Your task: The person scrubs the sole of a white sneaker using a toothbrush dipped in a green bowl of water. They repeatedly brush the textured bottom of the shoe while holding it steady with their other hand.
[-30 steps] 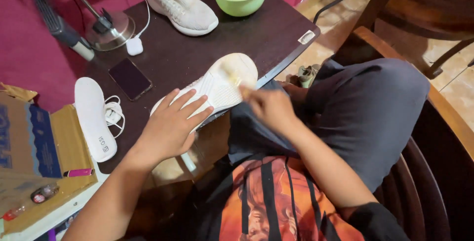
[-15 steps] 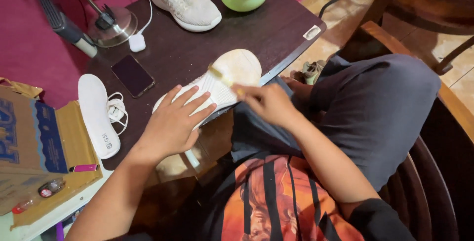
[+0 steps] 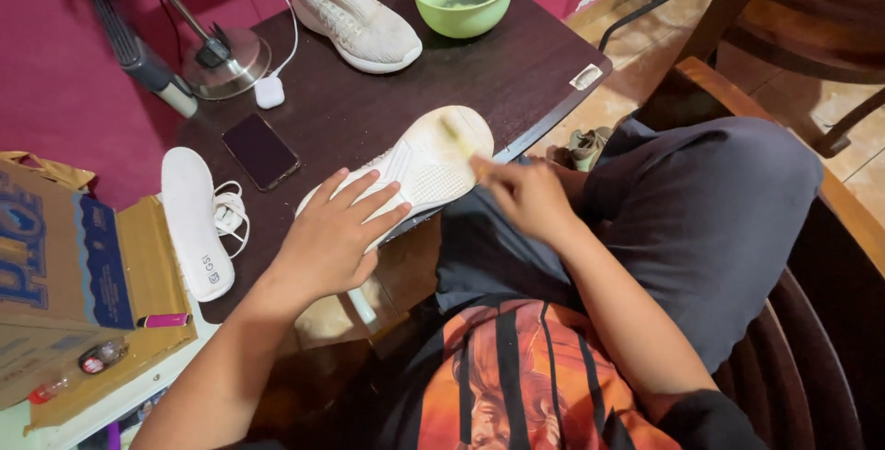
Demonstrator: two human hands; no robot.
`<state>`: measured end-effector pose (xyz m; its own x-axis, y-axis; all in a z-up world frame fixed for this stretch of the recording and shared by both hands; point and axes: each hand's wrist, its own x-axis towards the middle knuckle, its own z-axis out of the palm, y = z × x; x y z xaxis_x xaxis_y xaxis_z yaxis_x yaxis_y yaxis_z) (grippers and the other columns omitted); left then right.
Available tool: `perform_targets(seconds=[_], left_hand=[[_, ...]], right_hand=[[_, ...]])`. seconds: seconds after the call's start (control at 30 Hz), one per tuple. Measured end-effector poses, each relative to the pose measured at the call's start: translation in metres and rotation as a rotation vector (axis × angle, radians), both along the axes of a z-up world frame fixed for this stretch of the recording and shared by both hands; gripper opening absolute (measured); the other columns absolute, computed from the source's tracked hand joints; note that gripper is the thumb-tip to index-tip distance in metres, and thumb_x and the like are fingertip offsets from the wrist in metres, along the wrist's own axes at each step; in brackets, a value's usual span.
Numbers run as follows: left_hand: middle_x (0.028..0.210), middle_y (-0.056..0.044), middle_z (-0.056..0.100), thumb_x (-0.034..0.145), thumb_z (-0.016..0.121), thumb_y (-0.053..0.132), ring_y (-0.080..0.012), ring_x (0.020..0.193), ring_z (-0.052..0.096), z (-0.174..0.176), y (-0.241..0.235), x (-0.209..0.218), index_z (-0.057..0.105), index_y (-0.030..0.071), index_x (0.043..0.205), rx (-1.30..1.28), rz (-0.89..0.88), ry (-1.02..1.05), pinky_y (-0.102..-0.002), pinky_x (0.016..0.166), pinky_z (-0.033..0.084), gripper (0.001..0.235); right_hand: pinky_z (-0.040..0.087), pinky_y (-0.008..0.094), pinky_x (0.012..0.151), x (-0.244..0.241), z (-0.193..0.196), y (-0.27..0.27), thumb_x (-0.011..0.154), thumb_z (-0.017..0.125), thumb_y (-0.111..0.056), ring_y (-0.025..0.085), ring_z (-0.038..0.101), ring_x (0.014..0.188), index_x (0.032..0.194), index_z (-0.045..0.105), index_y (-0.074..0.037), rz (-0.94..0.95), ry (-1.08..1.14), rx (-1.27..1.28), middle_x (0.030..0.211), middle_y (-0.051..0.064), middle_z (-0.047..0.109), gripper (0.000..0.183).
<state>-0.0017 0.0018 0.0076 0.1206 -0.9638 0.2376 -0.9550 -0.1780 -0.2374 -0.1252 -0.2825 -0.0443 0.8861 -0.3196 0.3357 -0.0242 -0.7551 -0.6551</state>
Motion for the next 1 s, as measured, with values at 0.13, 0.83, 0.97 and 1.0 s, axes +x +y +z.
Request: perform_targets(seconds=[0.13,0.83,0.97,1.0], left_hand=[[0.143,-0.006,0.061,0.07,0.07,0.027,-0.0324,0.141,0.048,-0.004,0.001,-0.001,0.065,0.021,0.132,0.025,0.009,0.004,-0.057,0.118,0.029,0.063],[0.144,-0.007,0.059,0.07,0.074,0.023,-0.0334,0.143,0.044,-0.008,-0.001,-0.001,0.062,0.019,0.133,0.055,0.031,0.058,-0.054,0.12,0.027,0.064],[0.142,-0.007,0.06,0.069,0.073,0.023,-0.0332,0.141,0.047,-0.006,-0.002,-0.002,0.062,0.019,0.134,0.018,0.04,0.031,-0.053,0.12,0.029,0.065],[0.142,-0.007,0.061,0.069,0.073,0.024,-0.0336,0.141,0.047,-0.005,-0.002,-0.005,0.063,0.019,0.133,0.018,0.036,0.041,-0.053,0.119,0.03,0.065]], right_hand=[[0.056,0.052,0.079,-0.005,-0.024,-0.016,0.094,0.071,-0.026,0.043,0.072,0.09,0.116,0.078,-0.016,0.024,-0.067,0.054,0.095,0.014,0.078,0.025],[0.058,0.047,0.085,-0.014,0.012,0.015,0.09,0.072,-0.024,0.039,0.074,0.101,0.117,0.078,-0.019,0.244,-0.015,0.239,0.106,0.011,0.08,0.029],[0.057,0.055,0.08,-0.003,-0.001,-0.002,0.092,0.068,-0.026,0.041,0.073,0.088,0.103,0.08,-0.013,0.027,-0.01,-0.037,0.092,0.014,0.079,0.021],[0.057,0.055,0.079,-0.004,-0.009,-0.003,0.091,0.068,-0.027,0.04,0.073,0.087,0.102,0.081,-0.015,0.014,0.004,-0.057,0.091,0.013,0.079,0.021]])
